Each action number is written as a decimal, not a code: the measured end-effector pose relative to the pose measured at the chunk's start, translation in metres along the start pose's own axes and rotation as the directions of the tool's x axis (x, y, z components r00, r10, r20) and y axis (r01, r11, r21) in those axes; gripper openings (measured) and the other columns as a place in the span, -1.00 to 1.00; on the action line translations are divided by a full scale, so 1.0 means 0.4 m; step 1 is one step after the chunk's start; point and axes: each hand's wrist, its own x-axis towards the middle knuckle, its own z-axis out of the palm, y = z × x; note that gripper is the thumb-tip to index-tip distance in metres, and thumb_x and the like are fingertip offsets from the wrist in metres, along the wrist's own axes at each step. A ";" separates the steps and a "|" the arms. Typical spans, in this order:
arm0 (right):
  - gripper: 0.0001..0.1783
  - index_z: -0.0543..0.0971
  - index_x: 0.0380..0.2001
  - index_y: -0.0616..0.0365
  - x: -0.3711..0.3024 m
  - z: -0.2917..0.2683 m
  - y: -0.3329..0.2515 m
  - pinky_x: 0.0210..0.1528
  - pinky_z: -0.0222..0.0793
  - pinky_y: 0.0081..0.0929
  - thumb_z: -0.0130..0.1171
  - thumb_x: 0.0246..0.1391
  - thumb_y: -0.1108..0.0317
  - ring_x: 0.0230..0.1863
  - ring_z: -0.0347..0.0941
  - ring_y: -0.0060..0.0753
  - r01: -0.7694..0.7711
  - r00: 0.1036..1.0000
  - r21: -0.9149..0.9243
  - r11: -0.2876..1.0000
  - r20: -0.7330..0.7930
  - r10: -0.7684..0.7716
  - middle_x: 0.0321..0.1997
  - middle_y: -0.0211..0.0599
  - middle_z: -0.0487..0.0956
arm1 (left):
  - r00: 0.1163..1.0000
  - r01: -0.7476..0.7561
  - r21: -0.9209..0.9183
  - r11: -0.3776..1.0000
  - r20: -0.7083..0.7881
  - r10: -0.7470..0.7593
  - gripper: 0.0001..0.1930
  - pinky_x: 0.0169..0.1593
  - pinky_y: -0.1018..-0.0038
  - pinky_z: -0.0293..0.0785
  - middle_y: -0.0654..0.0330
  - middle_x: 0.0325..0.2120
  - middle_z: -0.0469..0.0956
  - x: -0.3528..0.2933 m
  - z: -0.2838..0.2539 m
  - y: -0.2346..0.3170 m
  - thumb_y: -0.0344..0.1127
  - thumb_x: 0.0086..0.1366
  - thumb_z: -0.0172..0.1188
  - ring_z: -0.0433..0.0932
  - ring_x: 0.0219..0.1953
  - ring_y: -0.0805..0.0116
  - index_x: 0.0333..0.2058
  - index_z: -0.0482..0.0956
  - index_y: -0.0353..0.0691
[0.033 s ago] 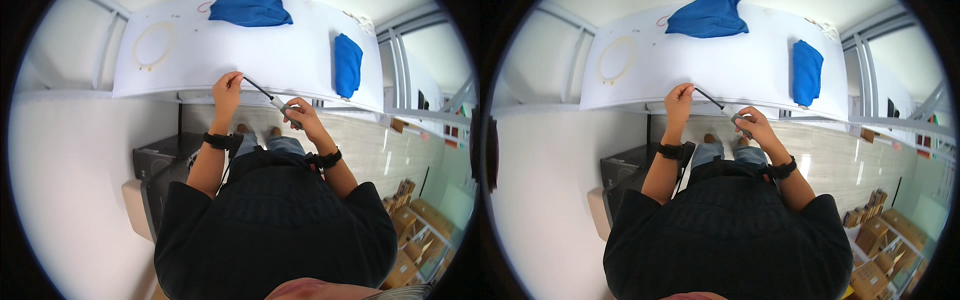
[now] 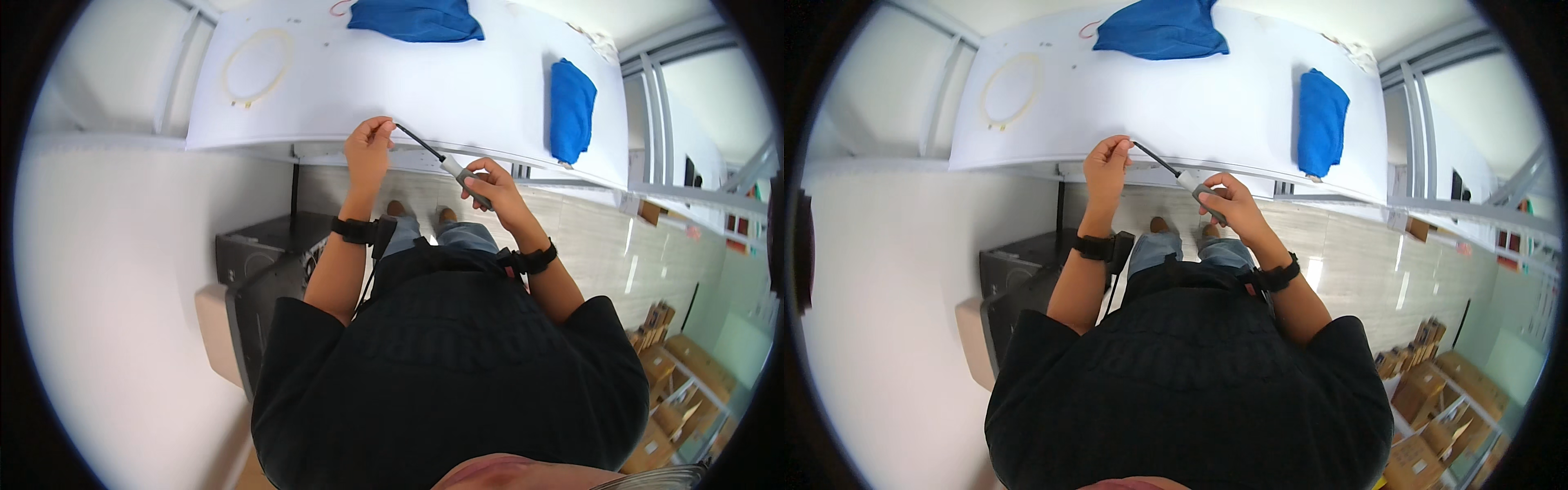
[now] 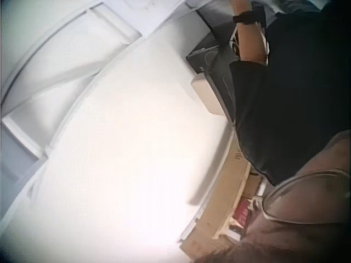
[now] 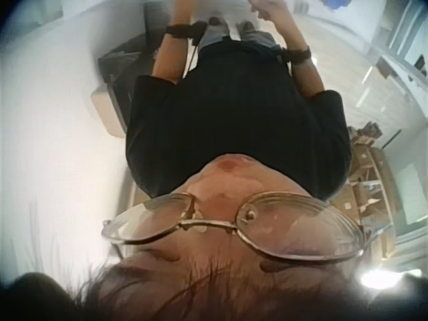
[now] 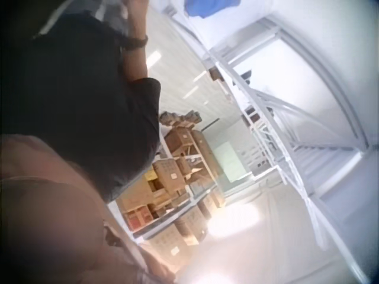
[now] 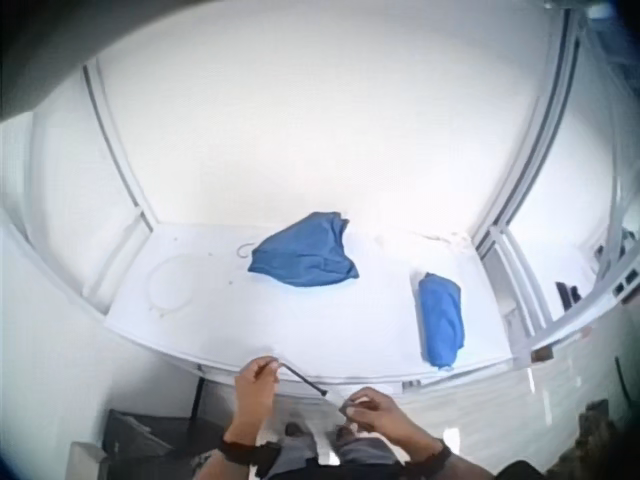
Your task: The person wipes the interior of a black electronic device with a blue cloth. Then, using a screwdriver, they remove screws from a beige and black component and place it on a shelf. Finally, they attach a metal panel to the back of the device.
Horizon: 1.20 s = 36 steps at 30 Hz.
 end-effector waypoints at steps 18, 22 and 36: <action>-0.73 0.44 -0.19 0.14 -0.029 0.124 0.070 -0.44 0.27 -0.61 0.21 0.07 0.29 -0.43 0.42 -0.60 0.082 0.725 -0.346 0.935 0.664 0.183 -0.46 -0.36 0.55 | 0.848 -0.140 -0.744 0.653 -0.430 -0.309 -0.86 -0.41 0.61 0.34 0.33 -0.44 0.53 -0.571 -0.183 -0.096 -0.23 0.37 0.04 0.38 -0.48 0.52 -0.23 0.50 -0.12; -0.77 0.45 -0.23 0.13 -0.055 0.182 0.097 -0.40 0.25 -0.59 0.20 0.07 0.31 -0.42 0.40 -0.61 0.214 0.671 -0.389 0.896 0.725 0.155 -0.47 -0.38 0.53 | 0.800 -0.199 -0.744 0.638 -0.500 -0.333 -0.88 -0.41 0.61 0.34 0.35 -0.46 0.49 -0.656 -0.223 -0.111 -0.23 0.37 0.05 0.38 -0.48 0.53 -0.26 0.50 -0.10; -0.70 0.48 -0.28 0.10 -0.314 0.570 0.343 -0.33 0.30 -0.41 0.28 -0.09 0.27 -0.38 0.45 -0.33 0.471 0.692 -0.581 0.664 0.710 0.130 -0.46 -0.26 0.54 | 0.686 -0.124 -0.725 0.678 -0.556 -0.469 -0.86 -0.39 0.59 0.42 0.33 -0.44 0.54 -1.066 -0.573 -0.228 -0.24 0.34 0.11 0.44 -0.48 0.54 -0.22 0.51 -0.14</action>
